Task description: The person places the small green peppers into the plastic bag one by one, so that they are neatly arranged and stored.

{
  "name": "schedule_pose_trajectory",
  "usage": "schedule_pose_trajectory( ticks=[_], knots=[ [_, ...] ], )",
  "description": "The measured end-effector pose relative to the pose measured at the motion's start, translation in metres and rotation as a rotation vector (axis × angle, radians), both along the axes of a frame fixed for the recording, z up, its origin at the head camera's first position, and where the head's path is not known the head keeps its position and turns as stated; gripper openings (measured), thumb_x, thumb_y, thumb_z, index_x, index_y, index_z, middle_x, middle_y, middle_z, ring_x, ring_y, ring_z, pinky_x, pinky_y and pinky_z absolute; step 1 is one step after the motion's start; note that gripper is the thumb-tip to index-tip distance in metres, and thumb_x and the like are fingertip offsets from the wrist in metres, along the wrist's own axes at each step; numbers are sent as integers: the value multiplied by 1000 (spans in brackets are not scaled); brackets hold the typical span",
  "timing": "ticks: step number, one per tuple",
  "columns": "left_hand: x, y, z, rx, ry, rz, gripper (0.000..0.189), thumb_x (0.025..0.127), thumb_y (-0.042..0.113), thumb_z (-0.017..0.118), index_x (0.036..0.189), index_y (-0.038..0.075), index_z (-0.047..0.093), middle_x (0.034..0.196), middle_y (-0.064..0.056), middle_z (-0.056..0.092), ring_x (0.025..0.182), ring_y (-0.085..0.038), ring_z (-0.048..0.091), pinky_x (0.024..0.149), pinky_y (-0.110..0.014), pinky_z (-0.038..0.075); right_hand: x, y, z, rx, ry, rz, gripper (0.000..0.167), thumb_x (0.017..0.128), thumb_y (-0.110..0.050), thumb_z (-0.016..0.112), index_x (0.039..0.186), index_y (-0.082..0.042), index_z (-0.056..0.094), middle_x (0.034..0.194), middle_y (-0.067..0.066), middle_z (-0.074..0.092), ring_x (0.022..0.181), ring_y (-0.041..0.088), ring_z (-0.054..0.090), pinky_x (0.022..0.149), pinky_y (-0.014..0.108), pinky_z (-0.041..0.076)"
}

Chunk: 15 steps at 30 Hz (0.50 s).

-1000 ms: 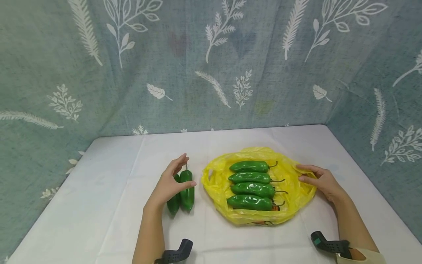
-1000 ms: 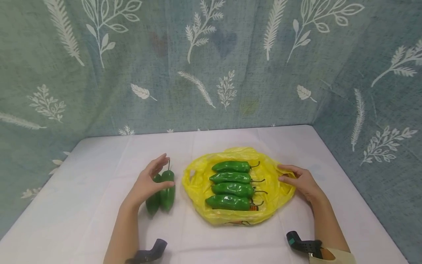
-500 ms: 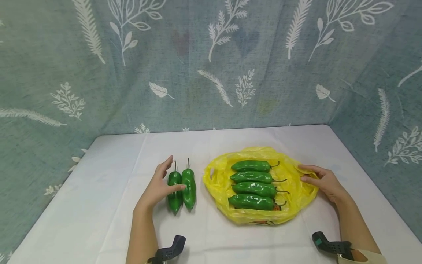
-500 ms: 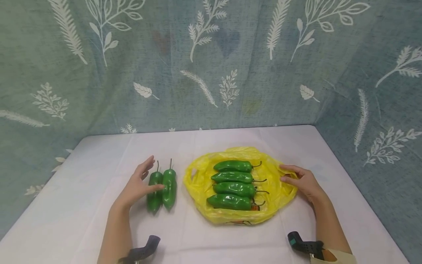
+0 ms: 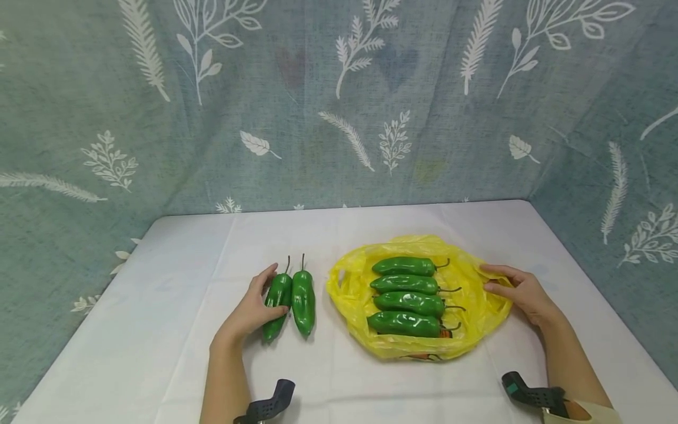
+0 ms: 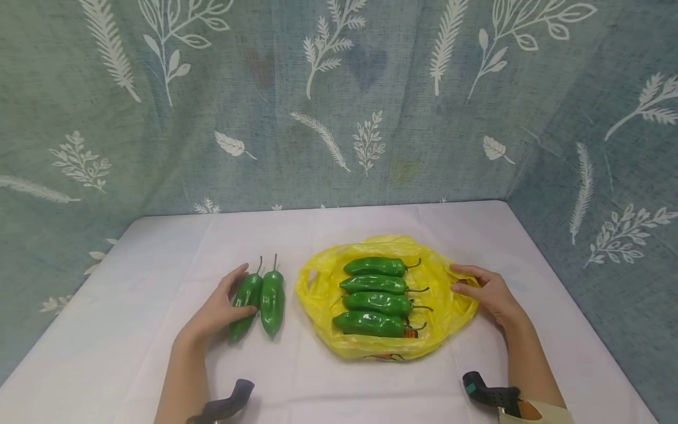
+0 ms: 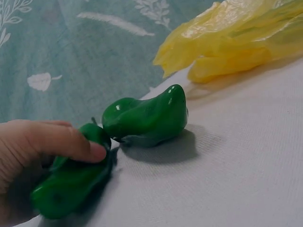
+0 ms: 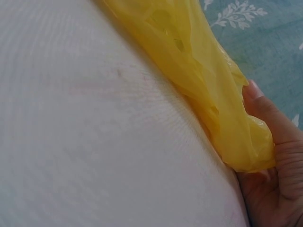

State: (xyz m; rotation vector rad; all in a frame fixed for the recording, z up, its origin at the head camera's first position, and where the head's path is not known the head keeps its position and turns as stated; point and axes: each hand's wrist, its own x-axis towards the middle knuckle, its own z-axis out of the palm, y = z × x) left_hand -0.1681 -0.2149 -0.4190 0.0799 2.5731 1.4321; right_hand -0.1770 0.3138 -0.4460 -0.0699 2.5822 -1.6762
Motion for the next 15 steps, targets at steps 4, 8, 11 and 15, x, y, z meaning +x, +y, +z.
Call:
schedule_pose_trajectory(
  ticks=[4, 8, 11, 15],
  knots=[
    [-3, -1, -8, -49, 18, 45, 87, 80, 7, 66, 151, 17, 17, 149, -17, 25, 136, -38, 27, 109, -59, 25, 0, 0, -1, -10, 19, 2, 44, 86, -27, 70, 127, -14, 62, 127, -14, 58, 110, -14, 37, 85, 0, 32],
    [-6, -3, -14, -127, 72, 85, 85, 82, 12, 68, 151, 19, 20, 150, -17, 27, 134, -38, 31, 105, -60, 30, 0, -1, -2, -14, 27, 1, 43, 86, -26, 70, 126, -14, 62, 128, -11, 59, 109, -16, 37, 85, -1, 32],
    [-7, -4, -16, -131, 89, 104, 87, 80, 14, 72, 151, 21, 22, 151, -17, 26, 134, -40, 30, 104, -61, 30, 0, -1, -2, -11, 23, 0, 44, 86, -27, 70, 127, -13, 61, 130, -9, 58, 109, -16, 37, 85, -1, 33],
    [-8, -4, -18, -125, 90, 118, 86, 78, 13, 73, 150, 25, 26, 152, -15, 28, 135, -40, 31, 103, -60, 31, 0, 0, -1, 4, 12, -2, 46, 86, -28, 70, 128, -14, 60, 130, -10, 57, 110, -15, 37, 85, -1, 33]
  ],
)
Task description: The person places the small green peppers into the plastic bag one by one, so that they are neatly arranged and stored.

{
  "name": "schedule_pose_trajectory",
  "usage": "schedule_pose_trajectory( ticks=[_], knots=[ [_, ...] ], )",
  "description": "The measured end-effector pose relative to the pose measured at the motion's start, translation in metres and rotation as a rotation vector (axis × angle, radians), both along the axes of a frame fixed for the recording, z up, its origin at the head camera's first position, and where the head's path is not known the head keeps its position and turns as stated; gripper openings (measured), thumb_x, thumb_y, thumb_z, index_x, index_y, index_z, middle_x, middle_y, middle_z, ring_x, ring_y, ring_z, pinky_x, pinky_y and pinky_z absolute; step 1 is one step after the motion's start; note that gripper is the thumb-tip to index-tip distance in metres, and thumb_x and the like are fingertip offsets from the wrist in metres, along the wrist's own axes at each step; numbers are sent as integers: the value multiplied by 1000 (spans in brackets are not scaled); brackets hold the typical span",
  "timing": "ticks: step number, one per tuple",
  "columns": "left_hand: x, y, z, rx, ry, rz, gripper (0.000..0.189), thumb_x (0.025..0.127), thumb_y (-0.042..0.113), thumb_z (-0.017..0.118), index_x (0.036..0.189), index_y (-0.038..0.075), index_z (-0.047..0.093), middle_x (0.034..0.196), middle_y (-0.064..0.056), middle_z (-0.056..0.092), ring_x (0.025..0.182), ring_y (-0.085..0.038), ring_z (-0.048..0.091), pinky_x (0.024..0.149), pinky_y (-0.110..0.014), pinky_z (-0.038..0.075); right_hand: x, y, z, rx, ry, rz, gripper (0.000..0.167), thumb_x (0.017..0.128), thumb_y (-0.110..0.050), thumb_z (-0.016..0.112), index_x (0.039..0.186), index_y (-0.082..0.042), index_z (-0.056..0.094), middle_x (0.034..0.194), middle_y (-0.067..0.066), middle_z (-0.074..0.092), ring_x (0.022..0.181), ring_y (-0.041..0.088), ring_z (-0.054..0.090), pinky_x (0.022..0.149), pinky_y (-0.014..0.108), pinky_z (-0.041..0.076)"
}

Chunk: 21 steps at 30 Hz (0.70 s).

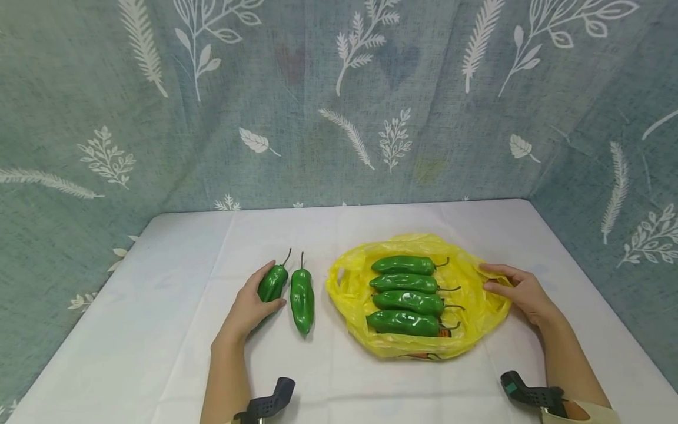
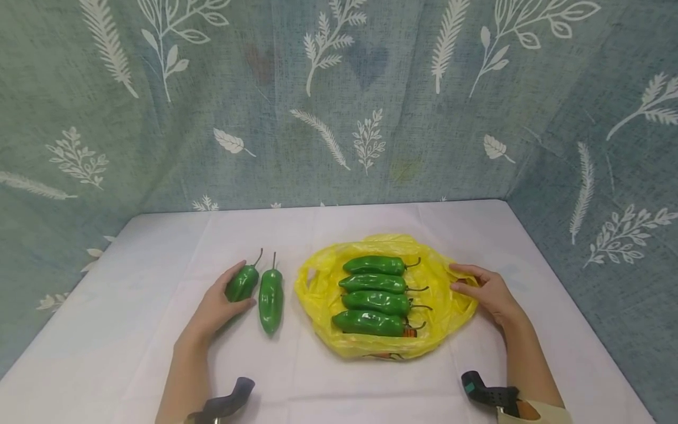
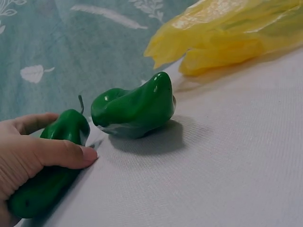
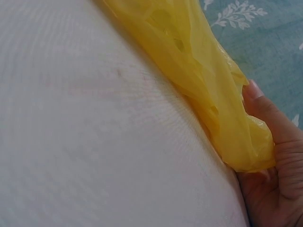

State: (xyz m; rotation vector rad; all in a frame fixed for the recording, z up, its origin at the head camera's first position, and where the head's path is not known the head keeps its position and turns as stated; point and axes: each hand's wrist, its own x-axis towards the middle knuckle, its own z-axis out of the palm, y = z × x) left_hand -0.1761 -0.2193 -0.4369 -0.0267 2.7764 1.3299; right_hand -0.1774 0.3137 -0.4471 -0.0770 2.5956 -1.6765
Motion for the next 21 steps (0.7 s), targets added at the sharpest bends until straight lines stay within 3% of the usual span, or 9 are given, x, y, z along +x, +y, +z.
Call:
schedule_pose_trajectory(
  ticks=[6, 14, 16, 21],
  knots=[
    [0, -2, 5, 42, 11, 26, 82, 80, 13, 71, 148, 32, 29, 149, -14, 35, 130, -37, 37, 99, -56, 36, 0, 0, 1, 11, -15, -5, 47, 85, -30, 71, 129, -15, 60, 131, -10, 57, 115, -9, 38, 85, -1, 33],
    [-3, 4, 24, 116, 34, -13, 80, 80, 20, 75, 147, 34, 33, 147, -11, 38, 125, -33, 41, 97, -49, 38, 0, 0, 3, 37, -49, -6, 53, 86, -33, 70, 132, -12, 56, 130, -18, 54, 135, 32, 30, 85, -2, 32],
    [-4, 7, 28, 118, 31, -29, 80, 80, 21, 76, 146, 35, 34, 149, -10, 36, 127, -33, 40, 98, -50, 37, 0, 0, 2, 39, -48, -7, 53, 86, -33, 70, 133, -13, 56, 130, -17, 54, 135, 29, 31, 85, -2, 32],
    [-8, 14, 35, 122, 14, -69, 76, 80, 23, 76, 145, 37, 37, 152, -10, 32, 138, -34, 29, 108, -56, 28, 0, 1, 1, 39, -32, -7, 52, 86, -33, 70, 132, -13, 57, 134, -10, 55, 126, 8, 38, 85, -1, 33]
  ],
)
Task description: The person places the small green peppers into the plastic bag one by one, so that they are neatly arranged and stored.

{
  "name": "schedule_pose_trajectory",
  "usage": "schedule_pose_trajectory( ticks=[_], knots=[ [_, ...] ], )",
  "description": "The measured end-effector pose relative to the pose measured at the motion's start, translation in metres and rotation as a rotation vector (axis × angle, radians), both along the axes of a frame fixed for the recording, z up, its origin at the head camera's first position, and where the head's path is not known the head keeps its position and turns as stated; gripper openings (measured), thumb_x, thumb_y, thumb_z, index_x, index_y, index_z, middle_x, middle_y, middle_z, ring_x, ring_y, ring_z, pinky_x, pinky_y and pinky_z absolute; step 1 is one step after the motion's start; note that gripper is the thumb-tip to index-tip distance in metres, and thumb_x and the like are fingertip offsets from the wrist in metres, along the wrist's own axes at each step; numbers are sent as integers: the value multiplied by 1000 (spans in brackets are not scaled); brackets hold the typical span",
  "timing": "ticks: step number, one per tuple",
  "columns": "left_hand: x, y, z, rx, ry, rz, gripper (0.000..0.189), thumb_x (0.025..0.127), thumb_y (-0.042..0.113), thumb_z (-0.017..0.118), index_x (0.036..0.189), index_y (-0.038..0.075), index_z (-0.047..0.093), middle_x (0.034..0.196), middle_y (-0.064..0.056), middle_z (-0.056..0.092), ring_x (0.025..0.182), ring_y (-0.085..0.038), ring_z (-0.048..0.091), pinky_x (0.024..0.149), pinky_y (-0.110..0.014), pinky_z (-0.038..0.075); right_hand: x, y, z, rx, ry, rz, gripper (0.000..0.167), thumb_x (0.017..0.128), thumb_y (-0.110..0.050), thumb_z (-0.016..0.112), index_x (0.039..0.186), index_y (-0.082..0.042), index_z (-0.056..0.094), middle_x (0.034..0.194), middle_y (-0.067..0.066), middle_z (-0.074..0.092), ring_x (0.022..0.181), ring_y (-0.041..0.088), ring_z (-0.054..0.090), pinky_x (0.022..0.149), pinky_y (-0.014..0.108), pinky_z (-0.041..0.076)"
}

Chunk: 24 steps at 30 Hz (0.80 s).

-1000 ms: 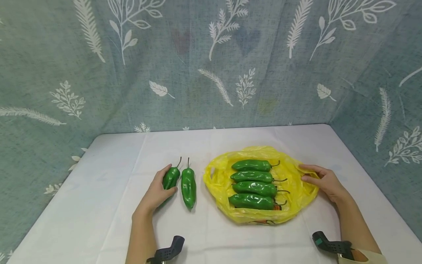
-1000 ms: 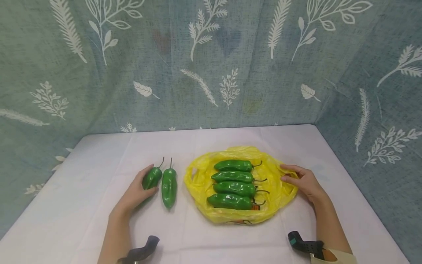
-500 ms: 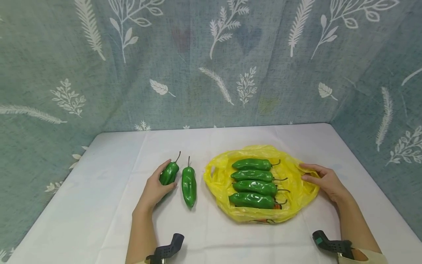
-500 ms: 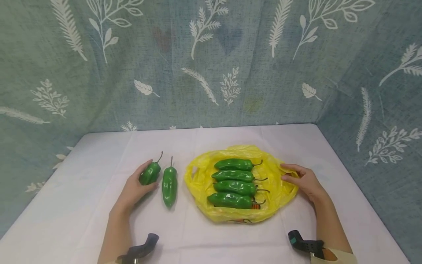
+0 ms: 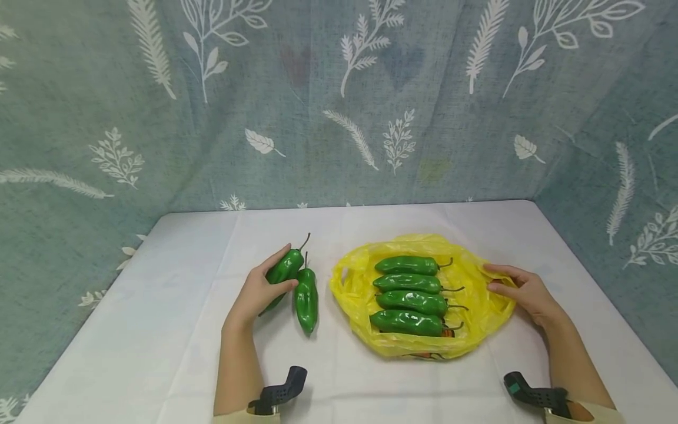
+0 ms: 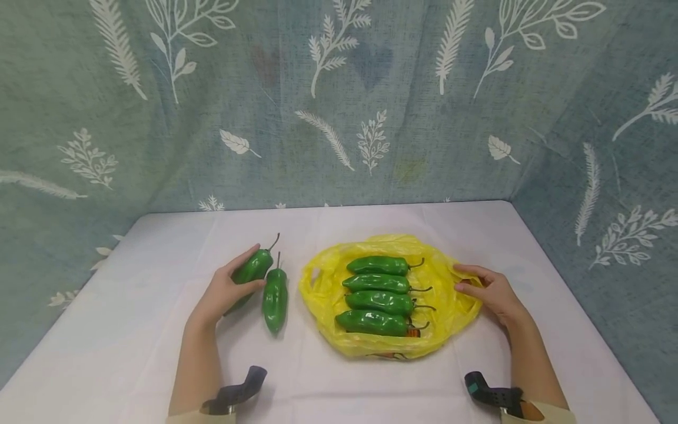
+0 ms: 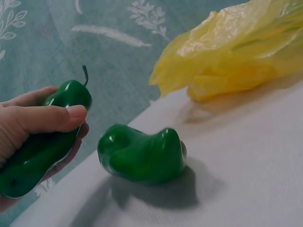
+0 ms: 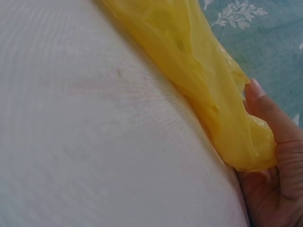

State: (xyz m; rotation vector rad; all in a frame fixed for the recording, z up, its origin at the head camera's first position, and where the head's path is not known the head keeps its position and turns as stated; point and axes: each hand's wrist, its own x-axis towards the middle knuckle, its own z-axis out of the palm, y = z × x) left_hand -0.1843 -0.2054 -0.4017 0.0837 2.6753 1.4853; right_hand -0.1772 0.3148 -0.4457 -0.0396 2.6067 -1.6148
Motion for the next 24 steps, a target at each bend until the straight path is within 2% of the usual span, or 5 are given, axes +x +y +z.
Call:
schedule_pose_trajectory(
  ticks=[2, 6, 8, 14, 24],
  knots=[
    [-2, 3, 4, -1, -6, -20, 75, 80, 24, 76, 144, 37, 38, 152, -10, 33, 137, -34, 29, 108, -56, 28, 0, 0, 0, -2, -5, -4, 52, 86, -33, 70, 132, -13, 57, 133, -10, 55, 128, 11, 38, 84, -1, 33],
    [-7, 8, 11, -9, -2, -58, 73, 80, 23, 76, 142, 39, 40, 148, -8, 38, 129, -32, 39, 101, -53, 36, 0, -1, 2, -6, -19, -8, 53, 86, -34, 70, 132, -12, 57, 133, -9, 55, 134, 31, 32, 85, -2, 33],
    [-8, 12, 16, -16, 1, -76, 72, 80, 22, 76, 141, 39, 41, 146, -6, 41, 124, -31, 44, 98, -50, 40, 0, -2, 3, -11, -23, -9, 52, 85, -34, 70, 132, -13, 57, 133, -8, 55, 134, 35, 30, 85, -2, 33],
    [-11, 23, 33, -42, 7, -144, 71, 80, 23, 76, 140, 37, 43, 140, -4, 46, 115, -29, 51, 94, -47, 44, -1, -3, 2, -25, -26, -4, 52, 85, -33, 70, 131, -13, 57, 133, -9, 55, 134, 34, 30, 85, -1, 33],
    [-22, 47, 51, -33, 2, -278, 69, 81, 18, 74, 141, 34, 43, 143, -5, 44, 116, -30, 50, 93, -46, 47, -1, -2, 2, -27, -38, -10, 55, 85, -34, 71, 133, -13, 56, 135, -8, 54, 134, 32, 31, 88, 0, 34]
  ],
)
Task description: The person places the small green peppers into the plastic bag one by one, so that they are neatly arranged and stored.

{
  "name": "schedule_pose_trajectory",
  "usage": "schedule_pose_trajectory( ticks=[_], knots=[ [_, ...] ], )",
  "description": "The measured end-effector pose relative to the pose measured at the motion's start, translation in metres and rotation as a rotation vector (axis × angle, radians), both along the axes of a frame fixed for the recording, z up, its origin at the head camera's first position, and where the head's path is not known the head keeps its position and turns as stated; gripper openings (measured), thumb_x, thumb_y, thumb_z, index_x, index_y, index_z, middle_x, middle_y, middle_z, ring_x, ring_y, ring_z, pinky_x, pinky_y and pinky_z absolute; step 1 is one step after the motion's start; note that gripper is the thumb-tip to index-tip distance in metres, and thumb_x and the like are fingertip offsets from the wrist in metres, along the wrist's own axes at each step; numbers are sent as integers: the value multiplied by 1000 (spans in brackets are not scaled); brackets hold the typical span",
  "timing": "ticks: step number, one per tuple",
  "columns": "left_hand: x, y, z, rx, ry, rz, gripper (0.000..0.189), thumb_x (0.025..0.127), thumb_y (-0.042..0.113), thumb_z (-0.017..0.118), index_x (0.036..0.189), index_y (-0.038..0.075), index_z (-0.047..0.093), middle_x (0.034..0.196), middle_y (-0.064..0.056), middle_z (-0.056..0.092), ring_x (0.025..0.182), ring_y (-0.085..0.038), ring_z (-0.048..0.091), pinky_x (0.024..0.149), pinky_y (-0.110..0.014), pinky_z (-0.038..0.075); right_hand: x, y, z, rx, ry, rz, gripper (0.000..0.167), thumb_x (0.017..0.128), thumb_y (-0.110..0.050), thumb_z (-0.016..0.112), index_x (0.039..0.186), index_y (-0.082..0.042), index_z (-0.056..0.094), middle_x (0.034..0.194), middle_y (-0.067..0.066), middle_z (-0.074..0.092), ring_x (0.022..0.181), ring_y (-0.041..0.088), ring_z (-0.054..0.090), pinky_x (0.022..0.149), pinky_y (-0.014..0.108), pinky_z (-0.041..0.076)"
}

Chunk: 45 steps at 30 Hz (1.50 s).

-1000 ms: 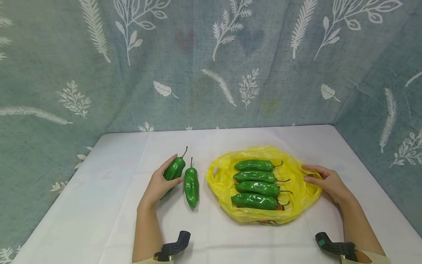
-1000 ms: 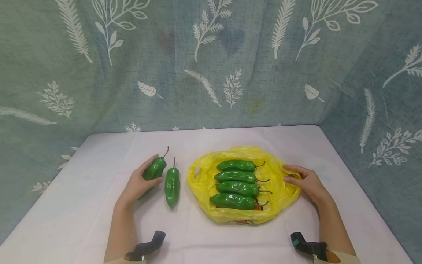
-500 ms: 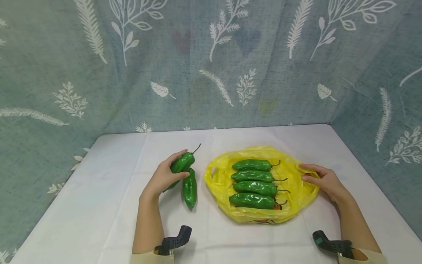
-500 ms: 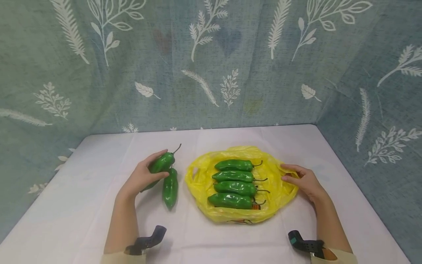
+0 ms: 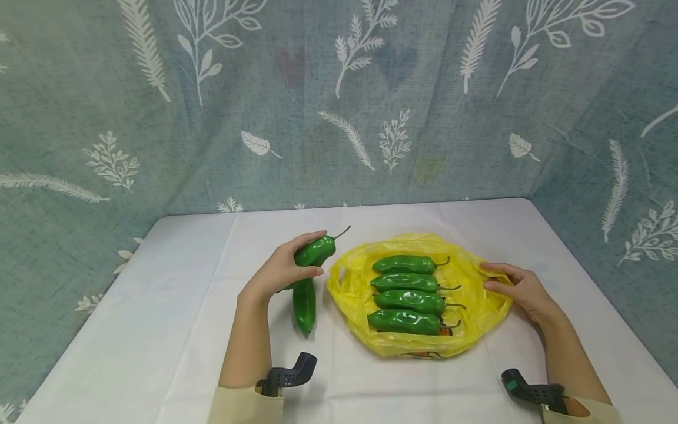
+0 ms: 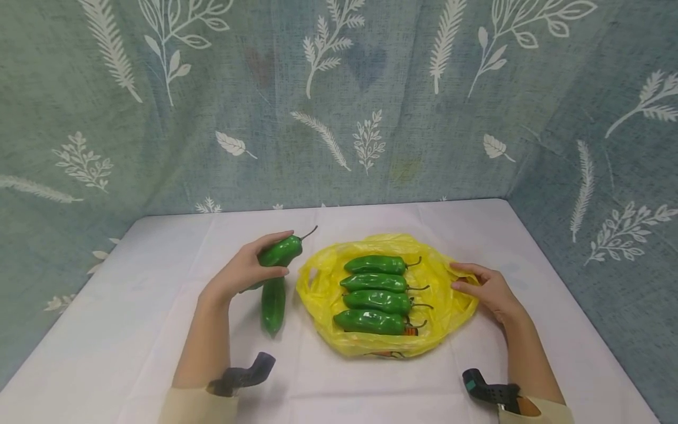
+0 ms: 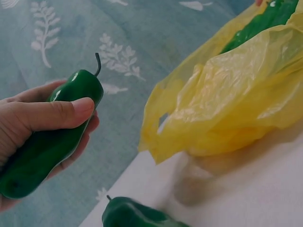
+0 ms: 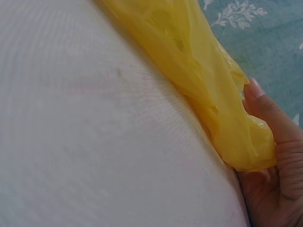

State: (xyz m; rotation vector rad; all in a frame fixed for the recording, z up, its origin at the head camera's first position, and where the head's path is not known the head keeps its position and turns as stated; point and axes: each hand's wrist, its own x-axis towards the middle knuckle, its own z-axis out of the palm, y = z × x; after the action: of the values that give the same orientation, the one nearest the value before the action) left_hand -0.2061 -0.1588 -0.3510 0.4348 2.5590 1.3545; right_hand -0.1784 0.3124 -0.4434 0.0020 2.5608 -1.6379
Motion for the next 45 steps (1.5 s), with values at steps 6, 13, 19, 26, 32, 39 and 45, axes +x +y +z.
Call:
schedule_pose_trajectory(
  ticks=[6, 13, 19, 26, 32, 39, 45],
  knots=[
    [-8, 19, 2, 1, 28, -77, 69, 79, 9, 75, 138, 31, 49, 141, -2, 48, 117, -26, 52, 98, -45, 44, -1, 1, -1, -7, 3, 8, 54, 85, -33, 71, 133, -14, 56, 134, -10, 55, 134, 27, 33, 89, 1, 34],
    [-18, 43, 1, -13, 67, -138, 67, 78, 10, 76, 137, 27, 51, 138, 1, 51, 113, -22, 55, 94, -40, 48, 0, 2, -2, -15, 20, 20, 51, 85, -32, 71, 131, -16, 58, 133, -10, 56, 133, 19, 35, 88, 0, 34],
    [-24, 64, 1, -28, 97, -166, 67, 79, 11, 76, 139, 21, 48, 136, -3, 52, 113, -24, 55, 94, -40, 48, -1, 3, -2, -21, 23, 17, 50, 85, -31, 71, 130, -15, 59, 133, -10, 56, 130, 14, 37, 88, 0, 34],
    [-27, 87, 1, -45, 120, -227, 70, 79, 11, 76, 141, 23, 46, 139, -4, 50, 115, -23, 55, 94, -37, 48, -1, 4, -2, -10, 4, 8, 53, 84, -34, 71, 132, -15, 57, 134, -10, 55, 135, 27, 32, 88, 0, 34],
    [-32, 105, -7, -68, 127, -310, 71, 79, 15, 77, 142, 23, 45, 139, -2, 51, 117, -20, 54, 96, -34, 47, -2, 4, -2, -4, 1, 10, 54, 85, -34, 70, 133, -13, 56, 136, -8, 54, 135, 30, 31, 88, 1, 35],
    [-34, 125, -20, -109, 164, -395, 68, 79, 22, 77, 141, 18, 47, 140, -2, 50, 129, -19, 46, 105, -32, 40, -2, 3, -1, -18, 5, 18, 54, 85, -33, 71, 133, -13, 56, 136, -7, 54, 134, 31, 31, 88, 1, 35],
    [-34, 142, -26, -135, 192, -443, 67, 81, 23, 75, 141, 16, 46, 141, -2, 50, 131, -18, 44, 106, -31, 39, -3, 2, -2, -23, 13, 18, 53, 85, -33, 71, 132, -12, 57, 136, -7, 54, 135, 30, 31, 88, 0, 33]
  ],
)
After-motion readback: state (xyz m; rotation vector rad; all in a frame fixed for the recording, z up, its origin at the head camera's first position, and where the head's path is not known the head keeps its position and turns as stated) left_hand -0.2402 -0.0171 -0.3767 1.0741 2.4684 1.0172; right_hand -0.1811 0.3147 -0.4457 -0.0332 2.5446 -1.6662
